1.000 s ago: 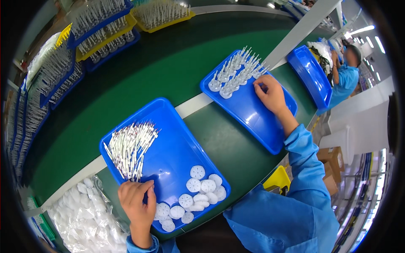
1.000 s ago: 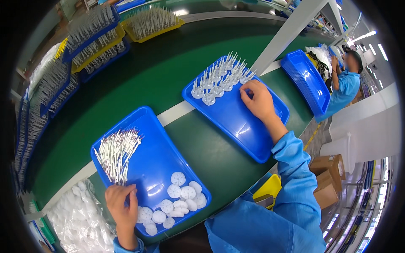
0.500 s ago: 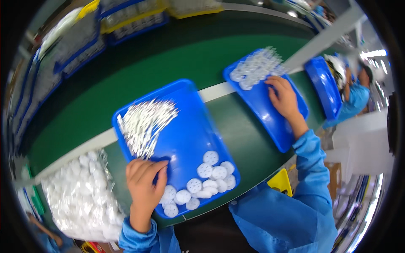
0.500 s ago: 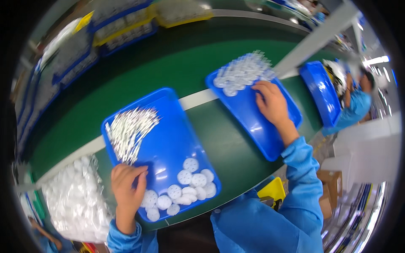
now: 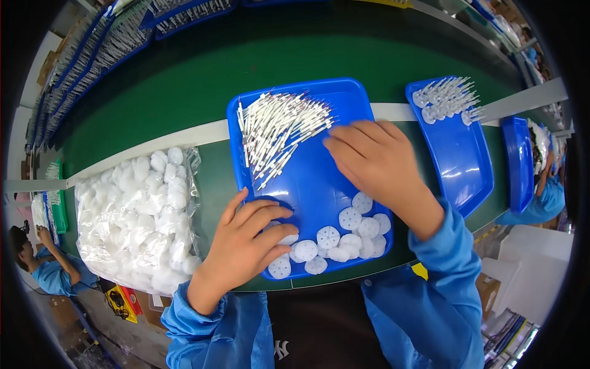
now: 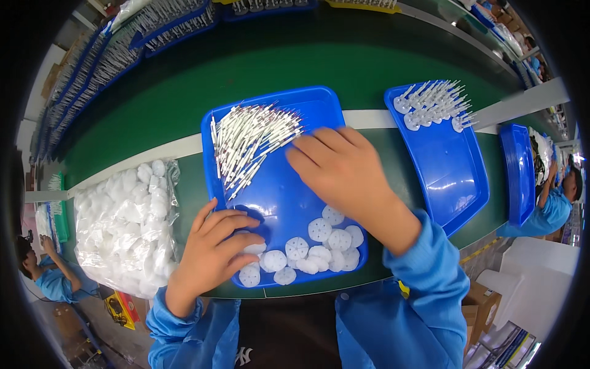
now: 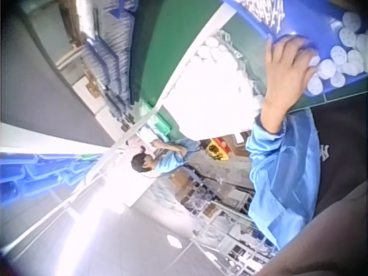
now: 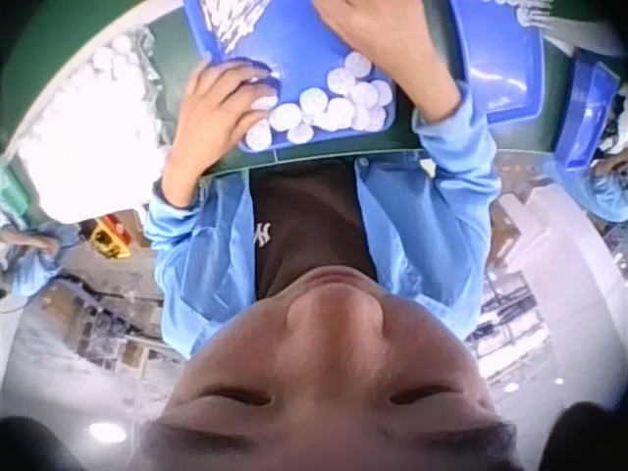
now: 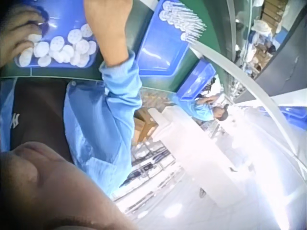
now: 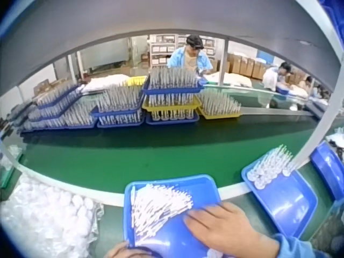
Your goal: The person inserts white sticks into small white cotton pads at a factory workstation. They repeatedly pick a stick, insert it into a pad, and place the finished swab into a blue tray. The process is continuous and repetitive throughout the clip.
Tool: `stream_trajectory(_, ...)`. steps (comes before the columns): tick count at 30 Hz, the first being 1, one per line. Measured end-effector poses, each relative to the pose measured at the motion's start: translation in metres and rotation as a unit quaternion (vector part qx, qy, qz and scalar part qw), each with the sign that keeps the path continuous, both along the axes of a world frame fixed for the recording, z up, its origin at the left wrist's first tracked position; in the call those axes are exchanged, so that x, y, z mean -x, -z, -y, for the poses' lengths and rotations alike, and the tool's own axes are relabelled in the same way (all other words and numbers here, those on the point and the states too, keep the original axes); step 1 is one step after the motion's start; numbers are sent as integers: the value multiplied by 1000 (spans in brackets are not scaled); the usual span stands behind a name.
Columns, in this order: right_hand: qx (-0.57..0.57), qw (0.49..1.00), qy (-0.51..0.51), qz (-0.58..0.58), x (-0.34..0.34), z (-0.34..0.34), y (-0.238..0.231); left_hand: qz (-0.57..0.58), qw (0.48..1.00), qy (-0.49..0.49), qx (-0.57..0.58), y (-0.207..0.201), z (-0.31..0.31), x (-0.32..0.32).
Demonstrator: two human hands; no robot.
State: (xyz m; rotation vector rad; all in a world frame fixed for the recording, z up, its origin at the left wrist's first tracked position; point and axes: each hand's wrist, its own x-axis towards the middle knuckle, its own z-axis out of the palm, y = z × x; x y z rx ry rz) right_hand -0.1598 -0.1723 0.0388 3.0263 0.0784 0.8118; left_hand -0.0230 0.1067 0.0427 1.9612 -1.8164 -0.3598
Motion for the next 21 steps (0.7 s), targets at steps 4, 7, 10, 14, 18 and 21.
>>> stream_trajectory(4,56,995,22,-82,-34,11,25,-79,994,-54,46,0,1,4)
stream_trajectory(7,74,991,5,-107,-35,12,17,-336,907,-214,134,-3,29,12)
stream_trajectory(10,-68,995,4,-68,-36,15,9,-583,755,-217,207,13,62,-5)
stream_trajectory(14,-473,881,-4,12,-27,18,14,-555,767,-242,213,23,92,-21)
stream_trajectory(18,-737,672,-64,42,-31,4,16,-541,772,-262,204,32,101,-26)
stream_trajectory(21,-695,714,-79,23,-37,-6,20,-498,800,-261,210,35,103,-21)
